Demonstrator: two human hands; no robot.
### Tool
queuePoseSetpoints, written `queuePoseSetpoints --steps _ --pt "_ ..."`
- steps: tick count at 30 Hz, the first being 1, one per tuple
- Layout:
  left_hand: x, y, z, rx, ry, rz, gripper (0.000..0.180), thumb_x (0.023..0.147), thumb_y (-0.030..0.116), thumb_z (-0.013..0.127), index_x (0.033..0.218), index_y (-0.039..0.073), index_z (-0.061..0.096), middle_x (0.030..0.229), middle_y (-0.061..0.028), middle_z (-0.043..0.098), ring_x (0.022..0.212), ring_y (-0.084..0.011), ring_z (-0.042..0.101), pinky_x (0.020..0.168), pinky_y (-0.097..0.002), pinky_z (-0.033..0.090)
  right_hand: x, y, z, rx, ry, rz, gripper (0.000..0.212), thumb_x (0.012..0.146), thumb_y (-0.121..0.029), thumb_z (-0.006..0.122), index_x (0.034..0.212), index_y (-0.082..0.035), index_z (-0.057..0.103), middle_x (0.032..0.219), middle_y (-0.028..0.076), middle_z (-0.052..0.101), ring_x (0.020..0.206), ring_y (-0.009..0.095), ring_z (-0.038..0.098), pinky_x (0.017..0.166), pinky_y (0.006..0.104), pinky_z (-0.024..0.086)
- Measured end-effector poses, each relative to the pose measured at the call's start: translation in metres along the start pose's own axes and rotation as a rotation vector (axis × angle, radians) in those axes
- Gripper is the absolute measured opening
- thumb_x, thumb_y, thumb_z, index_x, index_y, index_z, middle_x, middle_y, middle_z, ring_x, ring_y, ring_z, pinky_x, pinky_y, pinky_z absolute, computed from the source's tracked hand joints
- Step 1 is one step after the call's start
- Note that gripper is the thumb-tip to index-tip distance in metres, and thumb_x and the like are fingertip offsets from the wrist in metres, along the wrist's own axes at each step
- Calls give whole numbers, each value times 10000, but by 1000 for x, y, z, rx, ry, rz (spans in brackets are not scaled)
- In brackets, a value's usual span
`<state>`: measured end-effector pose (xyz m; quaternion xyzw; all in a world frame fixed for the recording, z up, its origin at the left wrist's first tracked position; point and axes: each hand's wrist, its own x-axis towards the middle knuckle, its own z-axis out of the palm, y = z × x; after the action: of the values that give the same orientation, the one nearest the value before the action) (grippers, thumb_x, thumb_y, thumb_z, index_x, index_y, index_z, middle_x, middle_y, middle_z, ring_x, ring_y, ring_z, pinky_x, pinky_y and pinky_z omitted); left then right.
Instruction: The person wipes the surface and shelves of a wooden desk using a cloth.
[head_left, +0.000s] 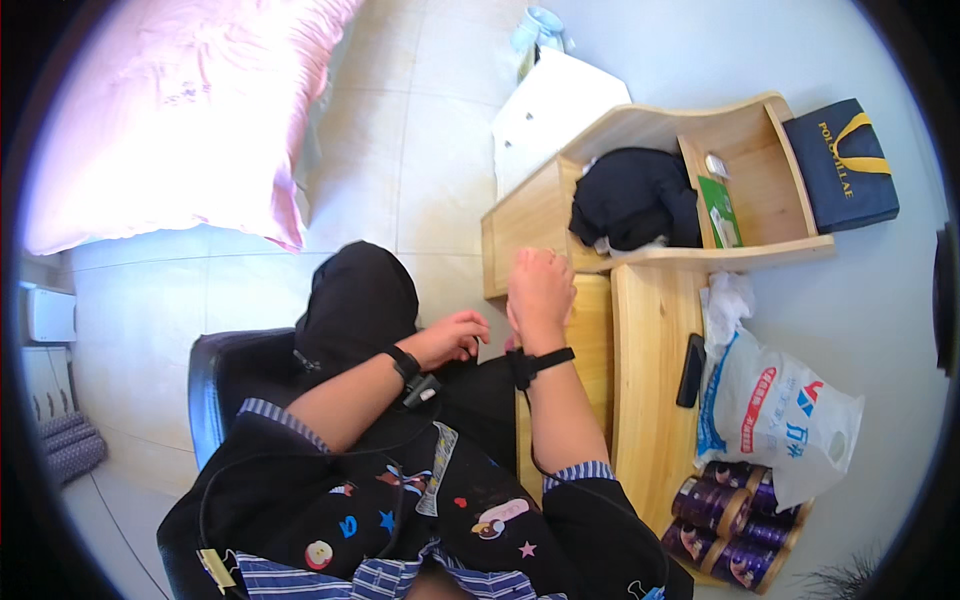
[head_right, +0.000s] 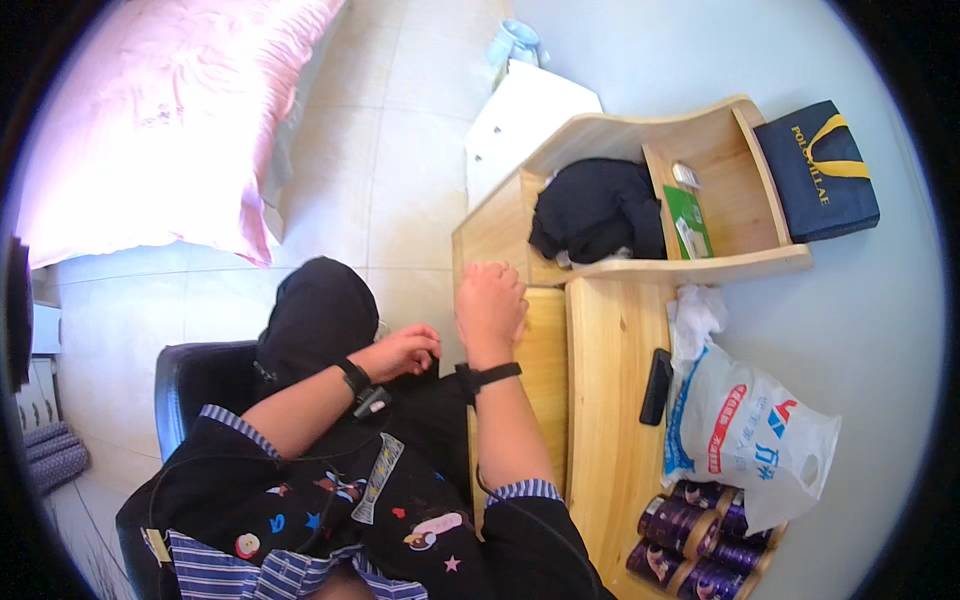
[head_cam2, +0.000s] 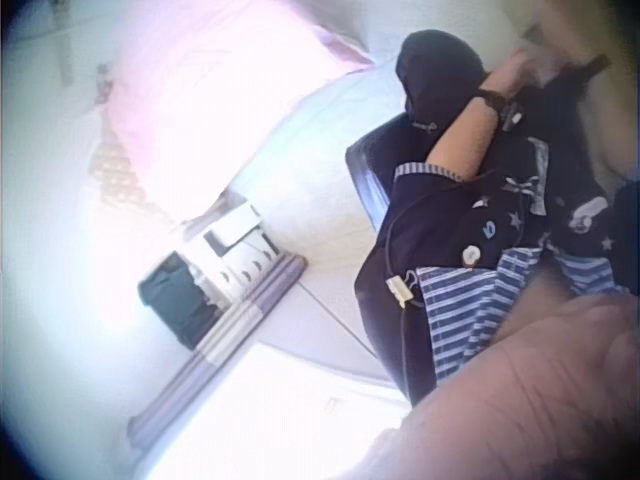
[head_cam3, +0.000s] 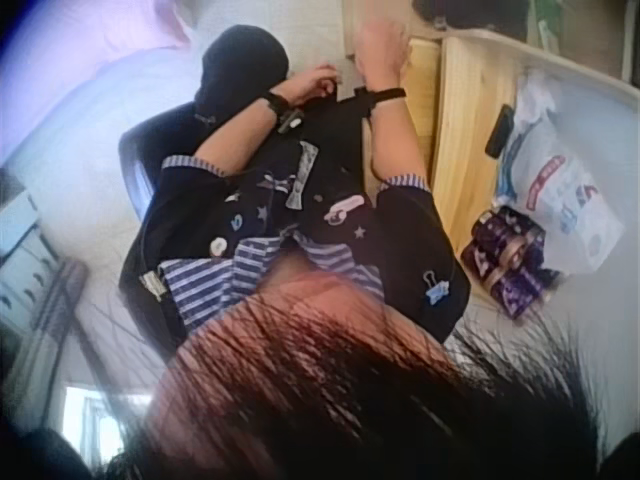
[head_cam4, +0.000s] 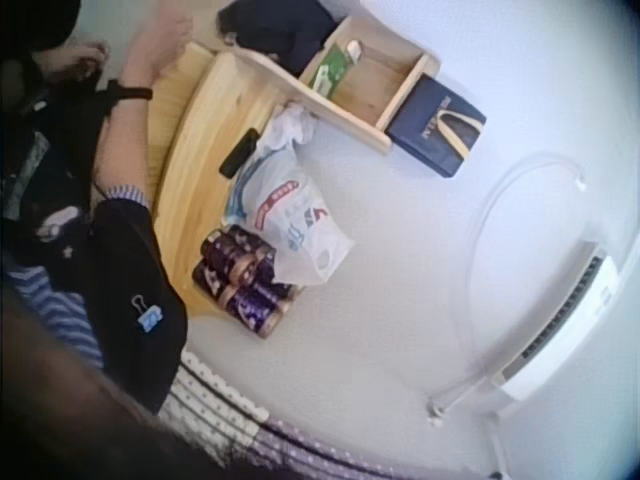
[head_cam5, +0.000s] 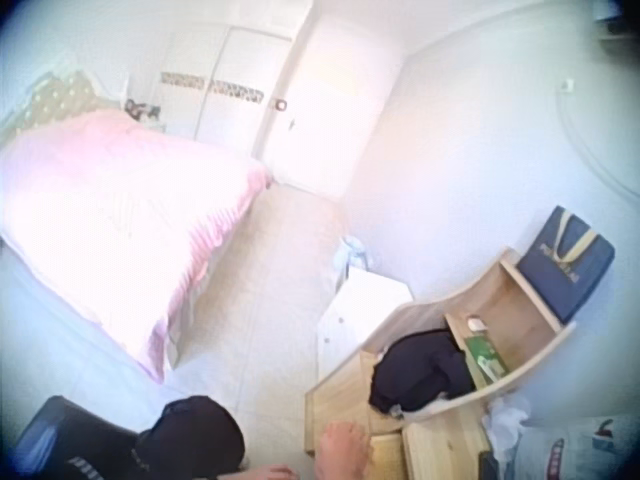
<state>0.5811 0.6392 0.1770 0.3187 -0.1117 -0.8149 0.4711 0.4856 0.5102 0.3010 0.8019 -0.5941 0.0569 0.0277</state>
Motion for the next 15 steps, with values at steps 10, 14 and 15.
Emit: queuePoseSetpoints --steps 10,14,15 --pt "22 4 74 552 72 113 352 1021 384 604 1173 67 620 953 -29 679 714 -133 639 589 -279 499 7 29 7 144 -12 -111 387 998 -394 558 1086 -29 650 1149 213 640 1089 432 618 900 561 528" --pt "29 2 72 861 152 146 445 1044 443 591 1117 5 629 857 -49 665 650 -131 620 568 -297 493 -22 67 -18 137 -64 76 325 968 -369 616 1112 -79 634 1157 197 638 1084 430 614 916 539 535" --pt "35 0 78 800 126 141 451 1045 442 590 1122 -1 627 843 -52 662 636 -130 610 566 -297 489 -40 94 -19 112 -16 -9 324 963 -365 623 1112 -77 626 1162 203 632 1084 430 609 910 543 532"
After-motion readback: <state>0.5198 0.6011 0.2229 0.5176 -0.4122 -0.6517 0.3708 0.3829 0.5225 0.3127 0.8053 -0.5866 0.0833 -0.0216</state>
